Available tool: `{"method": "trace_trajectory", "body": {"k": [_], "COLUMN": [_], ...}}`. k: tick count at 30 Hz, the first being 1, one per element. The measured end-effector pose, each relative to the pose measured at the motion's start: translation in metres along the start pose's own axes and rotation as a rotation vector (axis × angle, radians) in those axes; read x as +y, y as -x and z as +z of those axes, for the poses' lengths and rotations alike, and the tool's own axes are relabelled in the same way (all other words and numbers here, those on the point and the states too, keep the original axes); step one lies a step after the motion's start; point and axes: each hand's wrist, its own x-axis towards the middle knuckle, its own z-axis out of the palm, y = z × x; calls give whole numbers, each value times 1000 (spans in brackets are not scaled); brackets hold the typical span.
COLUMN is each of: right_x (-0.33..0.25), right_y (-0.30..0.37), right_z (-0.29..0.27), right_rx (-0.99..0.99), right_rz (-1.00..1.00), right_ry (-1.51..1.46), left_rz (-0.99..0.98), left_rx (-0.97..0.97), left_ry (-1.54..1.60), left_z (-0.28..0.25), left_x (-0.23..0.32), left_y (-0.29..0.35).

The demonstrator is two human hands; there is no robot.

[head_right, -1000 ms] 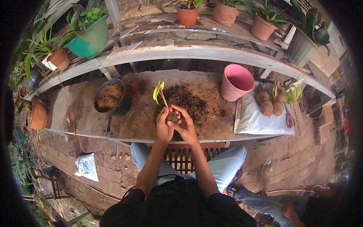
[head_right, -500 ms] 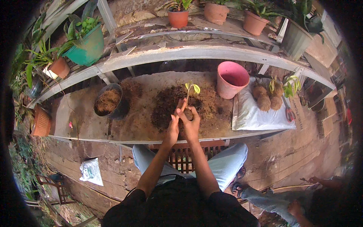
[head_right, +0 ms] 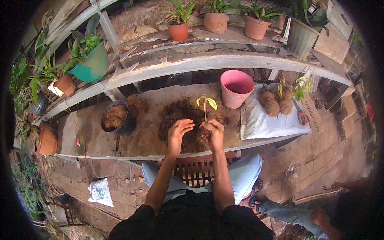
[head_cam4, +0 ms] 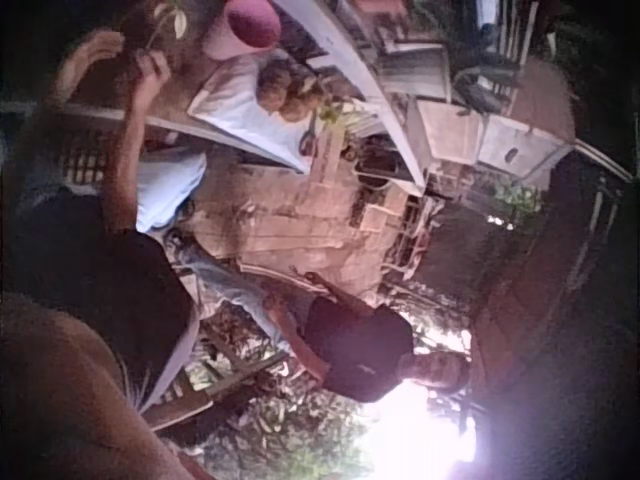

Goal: The person sits at a workbench and prepares a small plant cutting by hand. They gather soil, wrap it around the cutting's stem to form a ball, and repeatedly adjust the soil and leaves. The cutting remains in hand at the end of the clip.

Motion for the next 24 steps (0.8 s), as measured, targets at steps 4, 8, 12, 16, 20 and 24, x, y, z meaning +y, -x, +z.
{"method": "trace_trajectory", "body": {"k": [4,8,12,16,20,24], "right_x": [-13,-14,-13,-13,-3,-7], "right_y": [9,13,14,15,12,20], "right_z": [14,17,11,10,19,29], "right_rx": [-17,-98,-139,-77,-21,-87], "right_rz": [-54,-106,-83,-113,-295,-328], "right_ry": [144,117,40,43,105,186], "left_rz": [-11,-121,-76,0,-17,65], "left_rx": [-41,-97,-152,-242,-287,-45], "left_ry": [-127,-170,-192,-250,-320,-86], "left_z": [16,19,19,23,44,64], "left_x": [-2,8,36,48,30,4], "left_y": [-8,-25,-46,-40,-22,-26]}}
